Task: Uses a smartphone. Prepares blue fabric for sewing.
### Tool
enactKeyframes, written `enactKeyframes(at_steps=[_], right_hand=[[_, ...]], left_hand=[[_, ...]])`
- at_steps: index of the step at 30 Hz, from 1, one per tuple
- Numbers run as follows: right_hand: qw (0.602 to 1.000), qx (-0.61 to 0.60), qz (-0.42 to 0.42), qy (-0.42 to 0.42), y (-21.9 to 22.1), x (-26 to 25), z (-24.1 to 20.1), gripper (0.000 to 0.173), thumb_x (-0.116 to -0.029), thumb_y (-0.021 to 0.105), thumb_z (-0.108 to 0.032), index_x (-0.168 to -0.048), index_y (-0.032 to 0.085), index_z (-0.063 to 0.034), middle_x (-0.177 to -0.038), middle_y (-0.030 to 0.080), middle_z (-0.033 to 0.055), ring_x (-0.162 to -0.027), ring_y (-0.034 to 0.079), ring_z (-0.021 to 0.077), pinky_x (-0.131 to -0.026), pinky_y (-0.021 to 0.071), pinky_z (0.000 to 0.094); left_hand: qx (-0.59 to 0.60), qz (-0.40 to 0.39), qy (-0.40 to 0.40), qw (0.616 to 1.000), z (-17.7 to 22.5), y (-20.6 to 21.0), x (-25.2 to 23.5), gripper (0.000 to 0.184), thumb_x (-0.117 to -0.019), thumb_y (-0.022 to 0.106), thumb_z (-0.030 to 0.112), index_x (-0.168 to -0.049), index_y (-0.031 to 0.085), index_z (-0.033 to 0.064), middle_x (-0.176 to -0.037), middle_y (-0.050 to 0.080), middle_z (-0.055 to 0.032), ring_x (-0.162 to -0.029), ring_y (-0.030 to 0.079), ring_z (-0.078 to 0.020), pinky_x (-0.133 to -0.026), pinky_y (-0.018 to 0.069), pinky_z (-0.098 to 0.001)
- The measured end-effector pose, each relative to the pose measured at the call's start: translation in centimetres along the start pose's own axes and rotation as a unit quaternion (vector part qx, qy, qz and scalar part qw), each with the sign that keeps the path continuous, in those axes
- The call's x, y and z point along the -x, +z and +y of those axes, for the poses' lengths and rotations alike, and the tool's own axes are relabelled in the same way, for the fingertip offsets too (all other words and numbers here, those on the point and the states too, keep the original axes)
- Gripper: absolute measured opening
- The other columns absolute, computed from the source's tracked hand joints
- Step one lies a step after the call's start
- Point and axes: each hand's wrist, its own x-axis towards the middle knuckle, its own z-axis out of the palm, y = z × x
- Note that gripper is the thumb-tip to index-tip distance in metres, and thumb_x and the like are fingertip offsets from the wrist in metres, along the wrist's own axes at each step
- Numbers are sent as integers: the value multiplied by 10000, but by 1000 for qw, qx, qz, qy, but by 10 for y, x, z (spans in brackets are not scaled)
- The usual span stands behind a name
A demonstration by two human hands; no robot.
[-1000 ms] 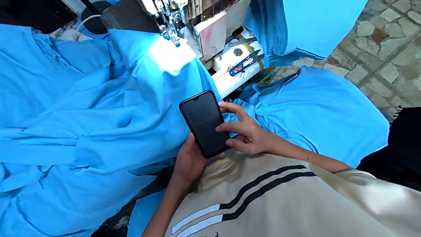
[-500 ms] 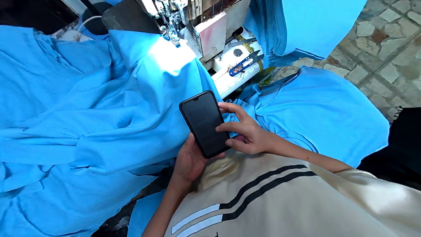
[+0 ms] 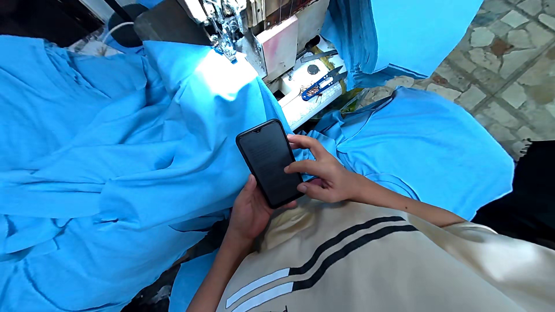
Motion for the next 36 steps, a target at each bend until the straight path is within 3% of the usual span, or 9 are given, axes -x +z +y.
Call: enactKeyframes(at_steps=[36], right_hand=[[1000, -2, -3, 2, 1, 1, 0, 362, -1005, 511, -398, -1067, 708, -100, -1461, 458, 235, -1388, 437, 285, -1130, 398, 435]], left_hand=[[10, 6, -2, 1000, -1, -1, 1, 449, -1043, 487, 489, -1318, 613, 157, -1263, 694, -152, -1114, 708, -338, -906, 602, -520]])
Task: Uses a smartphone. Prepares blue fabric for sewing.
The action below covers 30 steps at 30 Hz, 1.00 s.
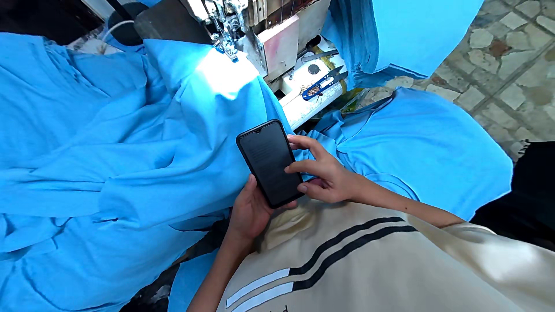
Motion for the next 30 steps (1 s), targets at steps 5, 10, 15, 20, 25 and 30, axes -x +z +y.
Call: enactKeyframes(at_steps=[5, 10, 15, 20, 25, 30], right_hand=[[1000, -3, 0, -1, 0, 1, 1, 360, -1000, 515, -387, -1065, 712, -94, -1461, 456, 245, -1392, 433, 290, -1130, 398, 423], [1000, -1, -2, 0, 0, 1, 0, 350, -994, 523, -385, -1068, 710, -99, -1460, 456, 238, -1389, 433, 286, -1129, 397, 431], [1000, 0, -1, 4, 0, 0, 0, 360, -998, 517, -396, -1063, 713, -101, -1459, 461, 242, -1385, 441, 293, -1126, 401, 433], [1000, 0, -3, 3, 0, 1, 0, 358, -997, 519, -390, -1064, 715, -98, -1463, 453, 249, -1384, 439, 297, -1125, 402, 435], [1000, 2, -3, 2, 0, 1, 0, 357, -993, 524, -391, -1061, 718, -99, -1460, 457, 250, -1384, 442, 298, -1121, 407, 433], [1000, -2, -3, -1, -1, 0, 0, 358, -998, 518, -394, -1067, 710, -99, -1460, 455, 247, -1387, 437, 292, -1129, 399, 433]], left_hand=[[0, -3, -2, 1000, 0, -1, 0, 444, -1033, 510, 488, -1318, 615, 164, -1266, 694, -149, -1121, 706, -335, -907, 601, -523], [3, -2, -2, 1000, 0, -1, 0, 439, -1042, 495, 484, -1313, 618, 162, -1262, 696, -148, -1119, 706, -337, -911, 599, -524], [-5, 6, -1, 1000, 0, 2, 0, 431, -1054, 463, 477, -1309, 616, 165, -1262, 698, -139, -1119, 707, -329, -904, 603, -520], [0, 4, -3, 1000, 0, 1, 0, 432, -1051, 470, 478, -1307, 619, 163, -1260, 698, -144, -1120, 707, -331, -905, 602, -522], [0, -1, -1, 1000, 0, 1, 0, 433, -1046, 486, 481, -1307, 623, 165, -1259, 698, -145, -1121, 707, -329, -905, 602, -525], [-5, -5, 2, 1000, 0, 1, 0, 430, -1049, 478, 480, -1311, 619, 169, -1263, 697, -141, -1119, 707, -327, -904, 603, -520]])
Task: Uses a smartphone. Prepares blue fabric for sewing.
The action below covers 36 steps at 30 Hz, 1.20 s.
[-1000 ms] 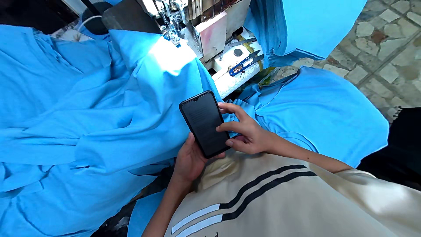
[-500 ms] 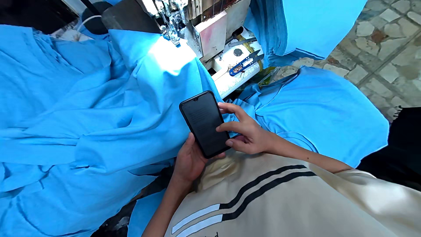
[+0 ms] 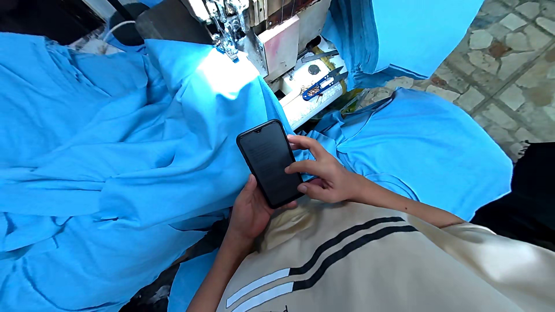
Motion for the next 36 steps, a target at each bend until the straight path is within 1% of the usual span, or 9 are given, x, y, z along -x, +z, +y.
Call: enactKeyframes(at_steps=[8, 16, 19, 24, 28, 33, 36], right_hand=[[1000, 4, 0, -5, -1, 0, 0, 354, -995, 519, -380, -1064, 712, -93, -1455, 457, 252, -1379, 442, 294, -1125, 397, 427], [1000, 1, -2, -1, -1, 0, 0, 357, -1001, 518, -392, -1066, 708, -98, -1467, 450, 245, -1388, 437, 290, -1127, 400, 434], [1000, -2, 0, -1, -1, 0, 1, 359, -996, 519, -395, -1056, 710, -97, -1466, 450, 245, -1384, 439, 291, -1124, 400, 440], [1000, 1, 1, -1, 0, 0, 1, 358, -995, 520, -389, -1054, 715, -95, -1464, 453, 254, -1382, 441, 295, -1124, 397, 432], [1000, 2, 0, -1, -1, 0, 1, 365, -994, 516, -394, -1054, 718, -96, -1465, 453, 252, -1382, 441, 296, -1122, 399, 434], [1000, 2, 1, -1, -1, 0, 1, 359, -987, 521, -381, -1046, 721, -89, -1456, 458, 265, -1380, 446, 302, -1119, 407, 412], [1000, 4, 1, -1, 0, 0, 1, 363, -991, 520, -386, -1048, 722, -90, -1459, 459, 263, -1382, 447, 302, -1119, 406, 417]], left_hand=[[5, -5, -3, 1000, 0, -1, 0, 435, -1030, 522, 485, -1312, 625, 170, -1271, 693, -143, -1136, 699, -334, -917, 595, -531], [-4, 4, -3, 1000, 0, 0, 0, 435, -1050, 470, 484, -1302, 625, 165, -1251, 702, -143, -1115, 708, -329, -908, 601, -522], [-1, -1, -3, 1000, 1, 0, -1, 441, -1045, 482, 487, -1310, 620, 162, -1261, 696, -144, -1125, 703, -332, -916, 597, -526], [-1, 6, -6, 1000, 1, 1, -1, 434, -1053, 463, 478, -1307, 621, 164, -1257, 699, -143, -1125, 705, -328, -914, 599, -523], [5, -7, -7, 1000, 1, -1, -1, 437, -1031, 516, 493, -1310, 636, 180, -1271, 695, -135, -1141, 698, -324, -929, 591, -526], [6, -2, -8, 1000, 0, -1, -1, 440, -1031, 516, 491, -1312, 627, 171, -1267, 695, -144, -1128, 703, -334, -919, 596, -528], [6, -7, -5, 1000, 0, -2, -1, 443, -1038, 499, 491, -1316, 626, 171, -1272, 692, -143, -1133, 700, -330, -920, 595, -524]])
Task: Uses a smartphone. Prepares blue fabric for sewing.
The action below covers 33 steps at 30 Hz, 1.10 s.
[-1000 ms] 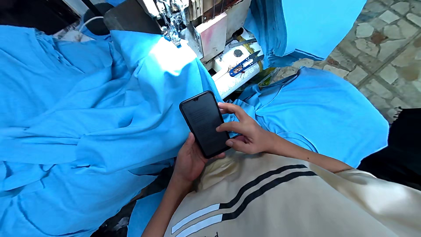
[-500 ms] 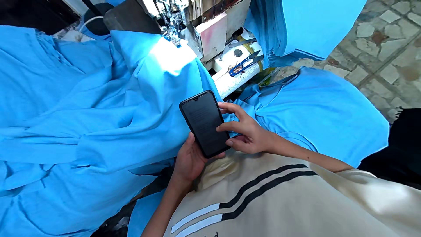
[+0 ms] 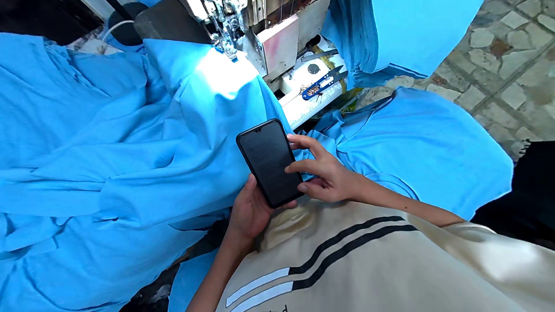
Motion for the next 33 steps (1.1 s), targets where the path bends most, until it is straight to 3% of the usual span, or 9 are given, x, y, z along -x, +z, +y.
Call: enactKeyframes(at_steps=[33], right_hand=[[1000, 2, -7, 7, 1, 1, 0, 393, -989, 517, -403, -1110, 714, -85, -1465, 458, 265, -1340, 483, 296, -1088, 432, 415]], left_hand=[[-3, 13, -3, 1000, -1, 2, 1, 430, -1071, 414, 470, -1315, 622, 184, -1262, 697, -134, -1128, 702, -325, -912, 598, -525]])
